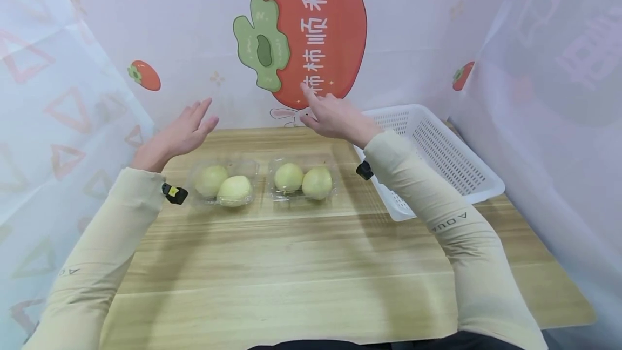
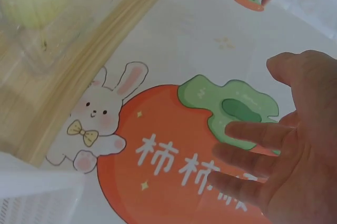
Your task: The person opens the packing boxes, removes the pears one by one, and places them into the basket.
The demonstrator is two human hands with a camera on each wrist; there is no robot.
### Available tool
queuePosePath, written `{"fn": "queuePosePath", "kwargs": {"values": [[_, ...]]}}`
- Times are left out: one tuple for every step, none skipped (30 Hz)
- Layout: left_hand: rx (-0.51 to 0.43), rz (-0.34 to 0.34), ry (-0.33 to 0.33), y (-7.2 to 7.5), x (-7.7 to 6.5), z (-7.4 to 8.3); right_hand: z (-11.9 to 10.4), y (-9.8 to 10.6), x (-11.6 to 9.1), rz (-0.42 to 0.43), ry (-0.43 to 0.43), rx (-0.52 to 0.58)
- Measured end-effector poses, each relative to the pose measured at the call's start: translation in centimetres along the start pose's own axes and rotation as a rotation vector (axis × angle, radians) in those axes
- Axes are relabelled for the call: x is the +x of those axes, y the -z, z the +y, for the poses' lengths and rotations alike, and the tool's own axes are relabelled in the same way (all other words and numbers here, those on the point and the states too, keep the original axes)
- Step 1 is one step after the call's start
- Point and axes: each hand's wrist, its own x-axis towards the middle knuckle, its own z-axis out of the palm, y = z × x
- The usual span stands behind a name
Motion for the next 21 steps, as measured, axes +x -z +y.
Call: {"fn": "queuePosePath", "kwargs": {"values": [[-0.017, 0.008, 0.004, -0.1, -0.3, -0.1, -0.2, 0.0, -0.1, 0.005, 0.004, 0.000], [-0.032, 0.014, 0.006, -0.2, -0.5, -0.2, -0.4, 0.0, -0.2, 0.006, 0.010, 0.001], [-0.044, 0.021, 0.008, -0.4, -0.7, -0.3, -0.6, 0.0, -0.3, 0.010, 0.017, 0.001], [-0.057, 0.025, 0.009, -0.5, -0.9, -0.4, -0.9, -0.1, -0.5, 0.011, 0.023, 0.008], [-0.068, 0.027, 0.009, -0.7, -1.0, -0.5, -1.1, -0.2, -0.6, 0.008, 0.028, 0.011], [-0.082, 0.031, 0.003, -0.8, -1.1, -0.5, -1.2, -0.3, -0.7, 0.007, 0.034, 0.017], [-0.095, 0.040, -0.006, -1.0, -1.2, -0.7, -1.5, -0.4, -0.8, 0.007, 0.038, 0.022], [-0.111, 0.049, -0.016, -1.1, -1.3, -0.9, -1.7, -0.5, -0.9, 0.006, 0.047, 0.025], [-0.129, 0.055, -0.024, -1.2, -1.4, -1.0, -1.9, -0.6, -1.0, 0.004, 0.053, 0.030], [-0.150, 0.062, -0.033, -1.4, -1.5, -1.2, -2.0, -0.8, -1.2, 0.000, 0.058, 0.033], [-0.171, 0.068, -0.041, -1.6, -1.5, -1.4, -2.1, -0.9, -1.3, 0.000, 0.063, 0.030], [-0.192, 0.074, -0.047, -1.8, -1.6, -1.6, -2.3, -1.1, -1.5, 0.000, 0.069, 0.026], [-0.210, 0.076, -0.046, -2.0, -1.6, -1.9, -2.4, -1.3, -1.6, -0.001, 0.074, 0.021], [-0.232, 0.073, -0.041, -2.1, -1.6, -2.1, -2.6, -1.4, -1.7, 0.001, 0.084, 0.010], [-0.247, 0.070, -0.033, -2.3, -1.7, -2.3, -2.8, -1.5, -1.9, 0.006, 0.092, 0.007], [-0.265, 0.066, -0.026, -2.5, -1.7, -2.6, -3.0, -1.7, -2.0, 0.014, 0.105, -0.002], [-0.281, 0.062, -0.014, -2.7, -1.8, -2.8, -3.3, -1.8, -2.0, 0.024, 0.120, -0.008], [-0.294, 0.057, 0.000, -2.8, -1.8, -3.1, -3.5, -2.0, -2.1, 0.032, 0.134, -0.012], [-0.309, 0.052, 0.016, -3.0, -1.9, -3.2, -3.8, -2.2, -2.1, 0.040, 0.153, -0.016], [-0.326, 0.049, 0.029, -3.1, -2.0, -3.4, -4.1, -2.4, -2.1, 0.052, 0.173, -0.025], [-0.342, 0.050, 0.040, -3.2, -2.2, -3.6, -4.4, -2.6, -2.2, 0.058, 0.187, -0.033]]}}
